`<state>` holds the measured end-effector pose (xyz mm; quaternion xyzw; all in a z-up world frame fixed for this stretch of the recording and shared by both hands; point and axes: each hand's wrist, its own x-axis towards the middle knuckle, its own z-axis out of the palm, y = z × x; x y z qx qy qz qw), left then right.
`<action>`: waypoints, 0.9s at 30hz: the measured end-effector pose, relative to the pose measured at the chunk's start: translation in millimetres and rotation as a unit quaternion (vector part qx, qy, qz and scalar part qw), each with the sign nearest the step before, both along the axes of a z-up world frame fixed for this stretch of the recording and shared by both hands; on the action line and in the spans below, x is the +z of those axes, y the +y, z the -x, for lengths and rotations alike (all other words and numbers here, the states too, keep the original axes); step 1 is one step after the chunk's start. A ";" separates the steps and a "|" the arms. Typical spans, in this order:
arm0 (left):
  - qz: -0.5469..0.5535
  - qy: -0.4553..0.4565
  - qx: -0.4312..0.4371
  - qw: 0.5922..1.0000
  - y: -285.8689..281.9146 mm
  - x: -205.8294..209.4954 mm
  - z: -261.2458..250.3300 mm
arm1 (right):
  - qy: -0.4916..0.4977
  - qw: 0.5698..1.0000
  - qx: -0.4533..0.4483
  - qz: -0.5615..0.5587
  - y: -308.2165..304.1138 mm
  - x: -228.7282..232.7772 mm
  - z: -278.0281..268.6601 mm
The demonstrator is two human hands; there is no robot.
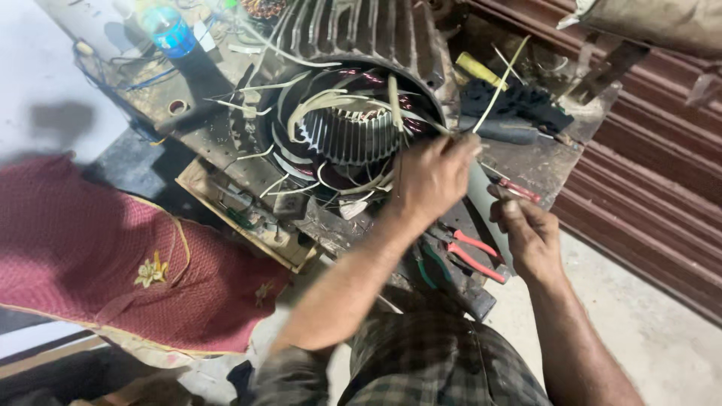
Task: The person works on an electrical motor stator, using pliers and a hammer to adjust and secure copper windings. They repeatedly tap the windings and manipulate the wires with pliers to ensure proper alignment.
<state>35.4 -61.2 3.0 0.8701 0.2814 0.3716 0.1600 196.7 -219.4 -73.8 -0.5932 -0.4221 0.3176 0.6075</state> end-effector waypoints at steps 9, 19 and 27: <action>-0.033 0.488 -0.311 0.815 -53.1 150.2 69.5 | 0.090 0.996 -0.019 0.004 -8.4 -28.4 4.3; -0.129 0.246 -0.289 0.916 66.3 173.6 10.1 | 0.162 0.979 -0.070 -0.101 0.9 -33.6 36.8; -0.093 0.422 -0.308 0.848 83.3 123.5 -8.7 | 0.140 0.961 -0.112 -0.209 56.4 13.1 74.0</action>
